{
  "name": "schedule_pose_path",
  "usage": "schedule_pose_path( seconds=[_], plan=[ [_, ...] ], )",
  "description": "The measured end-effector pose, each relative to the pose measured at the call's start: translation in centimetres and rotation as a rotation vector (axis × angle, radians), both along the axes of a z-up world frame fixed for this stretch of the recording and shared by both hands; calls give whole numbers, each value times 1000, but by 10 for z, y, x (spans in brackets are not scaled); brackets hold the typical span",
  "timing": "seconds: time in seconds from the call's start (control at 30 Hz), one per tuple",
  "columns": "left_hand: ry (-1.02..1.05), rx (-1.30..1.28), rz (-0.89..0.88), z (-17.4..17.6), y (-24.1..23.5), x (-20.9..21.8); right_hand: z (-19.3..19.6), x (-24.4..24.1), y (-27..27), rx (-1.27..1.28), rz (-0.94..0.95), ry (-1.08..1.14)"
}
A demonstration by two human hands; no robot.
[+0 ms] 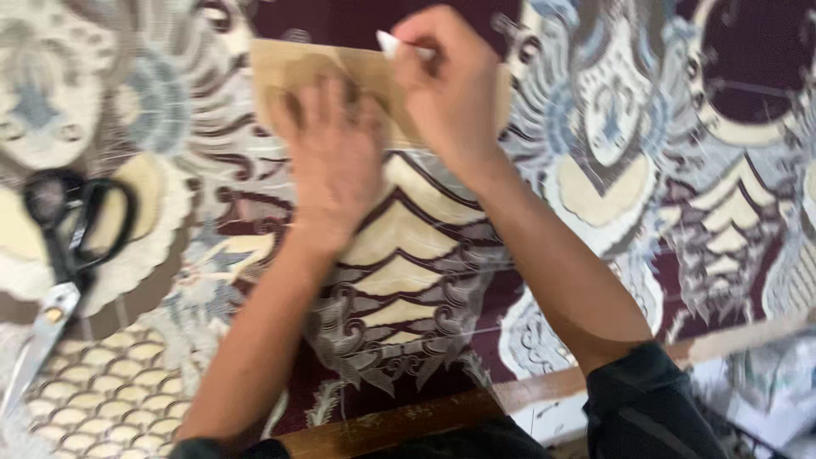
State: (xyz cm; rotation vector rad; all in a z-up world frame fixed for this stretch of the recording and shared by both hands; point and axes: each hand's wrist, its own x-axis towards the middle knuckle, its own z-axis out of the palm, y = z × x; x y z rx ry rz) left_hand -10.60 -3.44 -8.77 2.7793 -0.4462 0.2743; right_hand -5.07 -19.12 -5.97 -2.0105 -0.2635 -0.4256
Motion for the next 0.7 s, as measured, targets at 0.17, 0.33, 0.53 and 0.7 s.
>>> schedule_pose_path(
  seconds=[0.17,0.33,0.53,0.7],
  plan=[
    [-70,-198,128,-18,-14,-3,-5,47,89,-168,104,-28],
    [-59,-106,139,-20,-16,-5,-11,62,109,-333,192,28],
    [76,-12,93,-25,-22,-6,-10,63,111,-445,175,26],
    [87,-121,91,-33,-29,-2,0,50,119,-512,232,7]
  ],
)
